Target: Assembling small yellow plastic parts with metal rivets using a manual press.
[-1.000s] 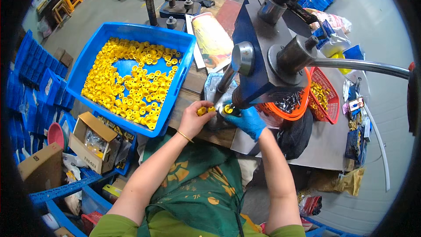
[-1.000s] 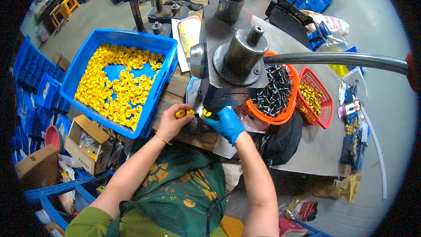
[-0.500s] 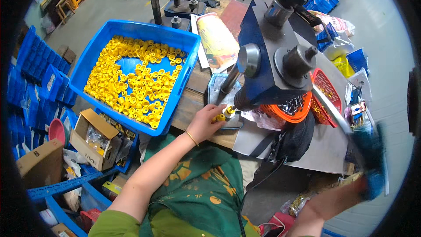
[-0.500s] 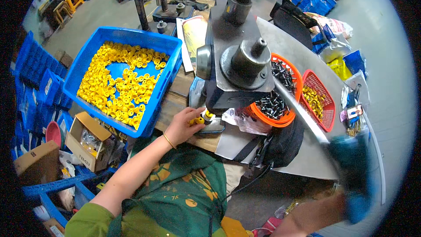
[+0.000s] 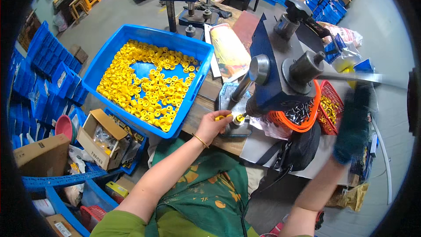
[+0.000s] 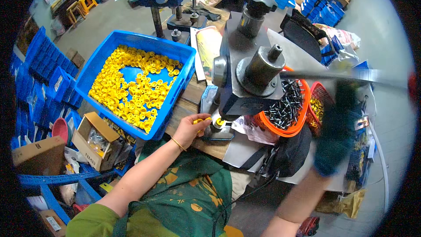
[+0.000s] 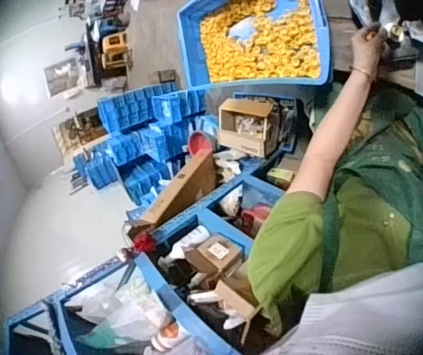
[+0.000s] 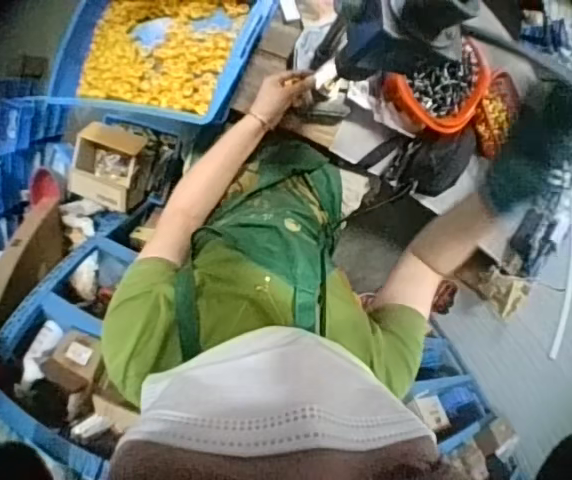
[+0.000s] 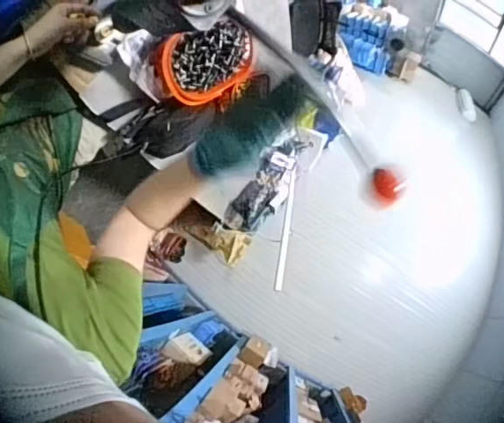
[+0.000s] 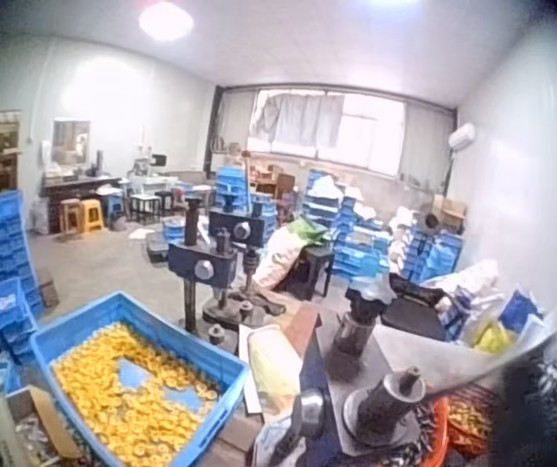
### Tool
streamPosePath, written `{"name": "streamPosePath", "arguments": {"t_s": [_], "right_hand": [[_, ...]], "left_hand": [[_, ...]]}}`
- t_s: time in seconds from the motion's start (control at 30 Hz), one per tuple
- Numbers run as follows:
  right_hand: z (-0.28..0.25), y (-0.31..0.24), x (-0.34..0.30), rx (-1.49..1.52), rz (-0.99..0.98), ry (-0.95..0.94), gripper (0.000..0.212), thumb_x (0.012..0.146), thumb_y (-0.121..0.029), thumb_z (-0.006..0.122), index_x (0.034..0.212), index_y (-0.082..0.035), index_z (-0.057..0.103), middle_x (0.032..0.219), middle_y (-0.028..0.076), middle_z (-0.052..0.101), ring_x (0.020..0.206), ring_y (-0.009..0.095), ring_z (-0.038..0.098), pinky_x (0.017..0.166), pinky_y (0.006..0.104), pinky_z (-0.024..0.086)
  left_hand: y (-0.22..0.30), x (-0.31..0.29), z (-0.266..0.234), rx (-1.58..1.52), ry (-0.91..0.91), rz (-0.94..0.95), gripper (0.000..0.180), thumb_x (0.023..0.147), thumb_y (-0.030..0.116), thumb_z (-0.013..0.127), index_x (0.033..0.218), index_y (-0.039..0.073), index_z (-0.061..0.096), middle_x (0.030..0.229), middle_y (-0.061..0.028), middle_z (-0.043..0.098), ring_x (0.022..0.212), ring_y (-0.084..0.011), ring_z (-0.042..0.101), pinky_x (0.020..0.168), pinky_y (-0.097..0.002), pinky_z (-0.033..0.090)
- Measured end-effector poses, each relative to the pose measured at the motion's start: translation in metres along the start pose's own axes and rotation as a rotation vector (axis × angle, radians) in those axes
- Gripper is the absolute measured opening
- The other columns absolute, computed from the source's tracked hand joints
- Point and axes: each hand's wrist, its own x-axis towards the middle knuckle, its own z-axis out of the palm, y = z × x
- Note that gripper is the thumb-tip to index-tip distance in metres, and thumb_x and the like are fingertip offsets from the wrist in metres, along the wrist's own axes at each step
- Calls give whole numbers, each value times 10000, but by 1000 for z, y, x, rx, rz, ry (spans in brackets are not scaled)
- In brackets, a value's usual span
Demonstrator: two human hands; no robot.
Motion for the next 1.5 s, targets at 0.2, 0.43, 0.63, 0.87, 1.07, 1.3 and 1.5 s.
{"name": "streamPosePath", "arguments": {"t_s": [0.2, 0.43, 0.63, 0.87, 1.07, 1.3, 1.5], "right_hand": [[11, 198, -100, -1118, 164, -731, 300, 773, -132, 586, 1048, -27, 531, 973, 212, 557, 886, 382, 534, 742, 407, 434], [-3, 194, -88, -1210, -123, -486, 245, 750, -166, 628, 879, 8, 513, 776, 204, 536, 698, 353, 536, 636, 383, 436], [-85, 86, 26, -1517, -37, 115, 270, 788, -228, 575, 925, 5, 576, 857, 189, 614, 786, 311, 603, 677, 364, 462], [-184, 61, 61, -1807, -175, 114, 283, 725, -226, 623, 928, -30, 606, 864, 189, 613, 765, 336, 593, 672, 390, 463], [-89, 128, 41, -2252, 136, -239, 329, 733, -412, 593, 722, -92, 668, 703, 156, 615, 676, 331, 594, 634, 423, 468], [-86, 140, 30, -1906, 229, -166, 274, 743, -372, 590, 771, -113, 676, 768, 156, 626, 700, 323, 596, 636, 413, 462], [-8, 138, -55, -868, 351, -141, 166, 791, -155, 636, 872, -12, 662, 829, 57, 650, 743, 93, 568, 671, 245, 455]], "left_hand": [[0, 1, 0, -17, -75, -1, 236, 782, 101, 634, 993, 7, 586, 723, 14, 556, 527, -40, 429, 464, -171, 338], [-8, 19, 8, 228, -4, 122, 240, 752, 128, 675, 957, 20, 614, 699, 18, 554, 553, -42, 458, 490, -176, 376], [1, 11, 18, 911, -39, 600, 185, 725, 113, 663, 884, 33, 614, 916, -98, 598, 820, -224, 593, 712, -284, 469], [-12, 12, 21, 911, -23, 725, 184, 745, 93, 636, 913, 23, 611, 945, -114, 593, 842, -246, 594, 734, -295, 475], [-11, 13, 13, -88, -24, 46, 274, 811, 108, 493, 1064, 4, 509, 836, -67, 548, 691, -153, 517, 577, -245, 426], [5, 0, 2, -588, -71, -192, 344, 848, 136, 403, 1165, 15, 455, 884, -81, 512, 704, -146, 489, 569, -226, 418], [3, -3, -10, -512, -50, -200, 350, 857, 124, 423, 1191, 20, 429, 1006, -109, 534, 741, -146, 516, 583, -224, 435]]}}
